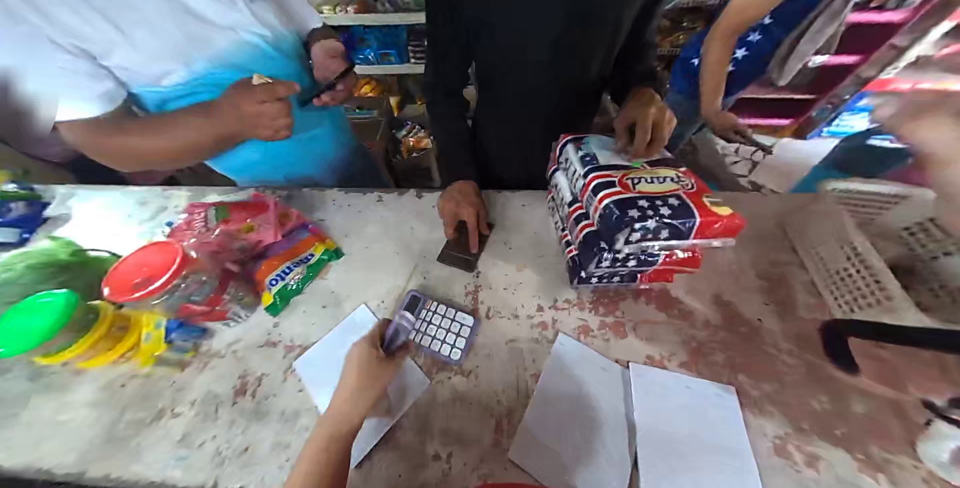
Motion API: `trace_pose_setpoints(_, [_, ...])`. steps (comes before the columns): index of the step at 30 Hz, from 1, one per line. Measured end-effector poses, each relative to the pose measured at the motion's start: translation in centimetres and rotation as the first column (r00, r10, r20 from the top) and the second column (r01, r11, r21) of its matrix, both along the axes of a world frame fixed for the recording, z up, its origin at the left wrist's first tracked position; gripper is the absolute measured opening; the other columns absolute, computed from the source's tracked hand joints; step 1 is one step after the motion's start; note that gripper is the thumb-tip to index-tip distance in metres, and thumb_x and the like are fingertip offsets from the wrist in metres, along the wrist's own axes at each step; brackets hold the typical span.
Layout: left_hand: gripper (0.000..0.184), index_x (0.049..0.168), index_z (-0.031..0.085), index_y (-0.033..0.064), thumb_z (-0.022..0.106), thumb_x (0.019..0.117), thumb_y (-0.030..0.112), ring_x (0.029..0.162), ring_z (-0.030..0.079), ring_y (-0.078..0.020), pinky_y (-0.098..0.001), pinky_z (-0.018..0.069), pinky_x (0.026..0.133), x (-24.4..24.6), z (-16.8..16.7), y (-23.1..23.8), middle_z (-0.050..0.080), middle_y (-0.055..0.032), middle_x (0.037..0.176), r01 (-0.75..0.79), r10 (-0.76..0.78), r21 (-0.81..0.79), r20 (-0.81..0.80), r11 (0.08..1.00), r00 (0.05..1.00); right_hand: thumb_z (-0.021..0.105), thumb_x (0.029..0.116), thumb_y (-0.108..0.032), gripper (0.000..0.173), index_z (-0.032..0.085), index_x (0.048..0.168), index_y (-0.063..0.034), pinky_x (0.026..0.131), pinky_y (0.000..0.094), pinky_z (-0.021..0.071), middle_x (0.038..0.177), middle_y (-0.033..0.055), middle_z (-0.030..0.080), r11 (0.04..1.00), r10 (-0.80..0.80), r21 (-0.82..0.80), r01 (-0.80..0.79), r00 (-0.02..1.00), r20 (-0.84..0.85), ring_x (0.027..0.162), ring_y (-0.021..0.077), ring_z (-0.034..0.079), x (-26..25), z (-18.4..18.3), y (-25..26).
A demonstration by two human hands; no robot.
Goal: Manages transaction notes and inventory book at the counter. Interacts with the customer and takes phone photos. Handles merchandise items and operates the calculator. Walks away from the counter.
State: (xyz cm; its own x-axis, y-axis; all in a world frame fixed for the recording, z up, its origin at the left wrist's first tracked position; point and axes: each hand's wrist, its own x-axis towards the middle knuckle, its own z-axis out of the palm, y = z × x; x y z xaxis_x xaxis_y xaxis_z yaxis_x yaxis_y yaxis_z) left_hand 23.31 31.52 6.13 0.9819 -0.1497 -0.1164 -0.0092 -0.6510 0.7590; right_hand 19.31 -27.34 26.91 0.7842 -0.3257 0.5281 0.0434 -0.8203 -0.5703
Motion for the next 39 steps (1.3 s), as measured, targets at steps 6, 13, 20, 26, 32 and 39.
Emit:
trace_pose_setpoints(6, [0.052,0.126,0.060,-0.0059,0.072,0.0950,0.034,0.110,0.064,-0.0435,-0.0628,0.0475,0.098,4.0,-2.3,0.9,0.066,-0.0282,0.114,-0.032,0.055,0.257,-0.084,0.966,0.995,0.071,0.0887,-0.044,0.068,0.057,0.144,-0.0080,0.106,0.0623,0.0443,0.153,0.0216,0.046,0.891,0.309,-0.195,-0.409,0.863,-0.399,0.138,0.0400,0.048,-7.7,-9.3,17.2])
trace_pose_setpoints(13, [0.047,0.125,0.060,-0.0060,0.079,0.0871,0.014,0.086,0.067,-0.0271,-0.0489,0.0566,0.079,2.4,-0.6,-1.8,0.067,-0.0206,0.103,-0.012,0.012,-0.112,0.003,0.994,1.000,0.074,0.0913,-0.022,0.057,0.058,0.144,-0.0086,0.111,0.0586,0.0420,0.154,0.0246,0.043,0.804,0.560,0.236,-0.545,0.563,-0.608,0.137,0.0442,0.048,-11.2,-18.7,26.2])
trace_pose_setpoints(20, [0.030,0.104,0.068,0.0005,0.081,0.0786,0.009,0.081,0.069,-0.0087,-0.0295,0.0594,0.078,-4.7,1.5,-7.3,0.072,-0.0027,0.089,0.262,-0.297,-0.442,-0.011,0.858,0.955,0.080,0.0873,-0.036,0.093,0.032,0.157,0.0024,0.111,0.0486,0.0463,0.148,0.0248,0.051,0.837,0.497,0.435,-0.331,0.791,-0.356,0.132,0.0332,0.057,-13.9,-21.4,29.3])
trace_pose_setpoints(26, [0.032,0.112,0.066,0.0017,0.078,0.0840,0.011,0.079,0.069,-0.0067,-0.0247,0.0586,0.072,-6.2,-0.7,-11.5,0.074,-0.0009,0.097,0.349,-0.502,-0.610,-0.093,0.711,0.860,0.070,0.0902,-0.004,0.054,0.051,0.140,0.0042,0.091,0.0323,0.0601,0.115,0.0094,0.072,0.627,0.268,0.778,-0.042,0.949,-0.164,0.100,0.0108,0.071,-17.8,-22.0,25.7])
trace_pose_setpoints(32, [0.025,0.094,0.058,0.0087,0.080,0.0822,0.015,0.061,0.050,-0.0015,-0.0195,0.0455,0.059,-2.7,0.0,-15.1,0.053,0.0079,0.070,0.293,-0.378,-0.565,-0.036,0.771,0.925,0.074,0.0916,-0.018,0.060,0.051,0.143,0.0038,0.098,0.0470,0.0539,0.120,0.0218,0.068,0.762,-0.088,0.538,0.359,0.881,-0.464,0.107,0.0267,0.069,-21.7,-23.6,16.4])
trace_pose_setpoints(39, [0.037,0.142,0.048,-0.0001,0.045,0.1093,0.016,0.078,0.063,-0.0125,-0.0265,0.0520,0.062,4.0,6.1,-24.8,0.064,-0.0125,0.114,0.208,-0.301,-0.599,-0.057,0.773,0.952,0.071,0.0953,-0.030,0.064,0.051,0.145,0.0052,0.112,0.0523,0.0427,0.147,0.0308,0.049,0.950,-0.137,0.215,0.225,0.922,-0.361,0.135,0.0421,0.051,-11.9,-14.7,12.6])
